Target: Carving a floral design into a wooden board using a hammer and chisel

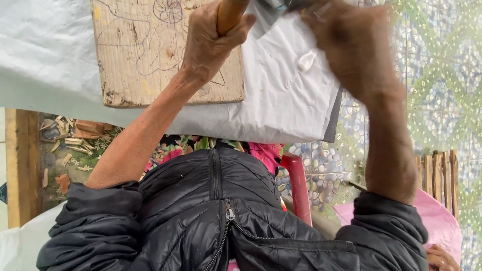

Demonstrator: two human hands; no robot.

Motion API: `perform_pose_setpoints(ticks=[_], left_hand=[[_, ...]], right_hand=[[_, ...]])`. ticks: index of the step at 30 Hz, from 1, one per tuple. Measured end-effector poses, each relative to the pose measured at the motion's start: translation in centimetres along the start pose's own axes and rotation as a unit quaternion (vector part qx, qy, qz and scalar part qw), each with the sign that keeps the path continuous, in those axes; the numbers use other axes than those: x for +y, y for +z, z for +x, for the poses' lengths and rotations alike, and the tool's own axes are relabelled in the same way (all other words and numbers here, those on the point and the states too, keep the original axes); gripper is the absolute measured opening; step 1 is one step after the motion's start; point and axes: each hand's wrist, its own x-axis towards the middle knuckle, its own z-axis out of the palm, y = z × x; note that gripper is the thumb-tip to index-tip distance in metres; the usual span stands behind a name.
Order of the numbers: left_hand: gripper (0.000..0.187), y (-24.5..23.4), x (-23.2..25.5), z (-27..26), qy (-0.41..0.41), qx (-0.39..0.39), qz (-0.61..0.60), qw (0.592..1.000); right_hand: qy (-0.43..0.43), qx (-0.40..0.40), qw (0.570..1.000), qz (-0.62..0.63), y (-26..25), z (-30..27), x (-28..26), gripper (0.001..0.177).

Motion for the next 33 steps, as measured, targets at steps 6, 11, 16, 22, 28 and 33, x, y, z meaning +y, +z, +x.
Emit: perform_pose_setpoints(ticks=[6, 11, 16, 22, 28, 33], left_hand=[[0.030, -1.4, 0.9, -0.5, -0.006, 0.008, 0.000, 1.000], [0.026, -3.3, 2.6, -2.8, -0.078, 0.021, -0.055, 0.995], [0.013, -5.8, 4.3, -5.4, -0.102, 0.044, -0.193, 0.975], [0.012, -8.1, 6.7, -9.7, -0.109, -0.002, -0.192, 0.975], [0.021, -8.4, 7.5, -8.0, -0.124, -0.007, -0.201, 0.972], [0.031, -7.1, 7.5, -4.3, -0.064, 0.011, -0.123, 0.990]], right_hand=[[0.090, -0.061, 0.992, 0.066, 2.1, -3.1, 1.9, 0.028], [0.204, 0.012, 0.960, 0.192, 6.1, -10.0, 5.5, 0.031], [0.410, 0.047, 0.907, 0.082, 8.8, -12.8, 5.6, 0.031], [0.422, 0.016, 0.906, -0.043, 10.2, -14.6, 7.5, 0.024], [0.418, -0.041, 0.904, -0.083, 10.2, -14.1, 7.3, 0.017], [0.425, -0.053, 0.899, -0.089, 10.3, -14.1, 7.3, 0.015]])
